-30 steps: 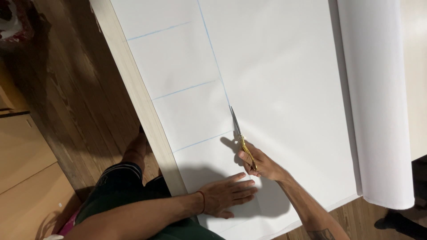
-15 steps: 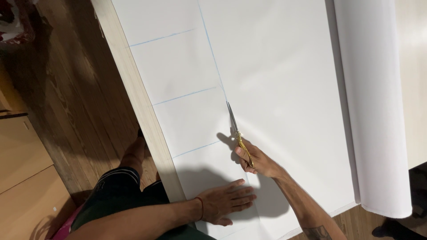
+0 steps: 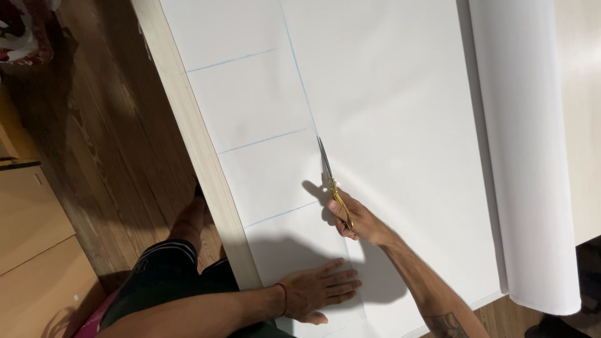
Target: Cutting a large sheet of white material into smaller rectangular pieces using scissors along marked lines
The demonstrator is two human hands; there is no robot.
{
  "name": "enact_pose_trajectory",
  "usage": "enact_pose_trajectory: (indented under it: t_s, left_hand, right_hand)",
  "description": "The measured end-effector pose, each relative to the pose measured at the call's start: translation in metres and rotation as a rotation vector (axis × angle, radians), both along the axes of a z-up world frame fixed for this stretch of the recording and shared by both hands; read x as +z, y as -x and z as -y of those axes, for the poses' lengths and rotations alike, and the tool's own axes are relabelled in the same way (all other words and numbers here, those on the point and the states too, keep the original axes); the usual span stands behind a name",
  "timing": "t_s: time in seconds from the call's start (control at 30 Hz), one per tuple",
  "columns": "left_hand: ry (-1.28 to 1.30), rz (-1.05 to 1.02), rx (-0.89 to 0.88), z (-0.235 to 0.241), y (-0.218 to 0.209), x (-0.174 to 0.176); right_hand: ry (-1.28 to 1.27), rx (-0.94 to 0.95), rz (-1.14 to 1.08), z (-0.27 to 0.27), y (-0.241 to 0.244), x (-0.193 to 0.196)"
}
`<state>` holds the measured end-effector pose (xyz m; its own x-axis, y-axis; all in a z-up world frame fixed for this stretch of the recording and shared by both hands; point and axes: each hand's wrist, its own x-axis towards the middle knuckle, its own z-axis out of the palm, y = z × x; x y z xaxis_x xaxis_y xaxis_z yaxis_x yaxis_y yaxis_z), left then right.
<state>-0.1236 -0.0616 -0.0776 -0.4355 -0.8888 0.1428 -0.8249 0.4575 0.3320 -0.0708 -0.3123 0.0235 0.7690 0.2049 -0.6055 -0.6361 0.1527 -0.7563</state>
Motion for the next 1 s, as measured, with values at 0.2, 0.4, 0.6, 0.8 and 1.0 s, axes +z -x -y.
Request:
enact_pose_trajectory:
  t_s: [0.2,0.4,0.6,0.8,1.0]
  left_hand:
    - [-0.019,0.008,-0.001,0.000,0.003,-0.002]
    - [-0.030,-0.020,0.010,-0.001,0.008,-0.009]
    - [-0.001,0.010,0.015,-0.002,0.007,-0.008]
    - [0.030,-0.044,0.030,-0.004,0.005,-0.009]
    - [0.036,-0.151,0.043,-0.006,0.010,-0.017]
  right_hand:
    - [0.042,-0.007,-0.008,-0.001,-0.012,0.000]
    - [0.070,0.003,-0.032,0.000,-0.024,0.002]
    - [0.043,0.005,0.016,0.005,-0.033,-0.003]
    - [0.092,-0.011,-0.044,0.008,-0.045,-0.007]
    - [0.201,0.016,-0.125,0.011,-0.056,-0.004]
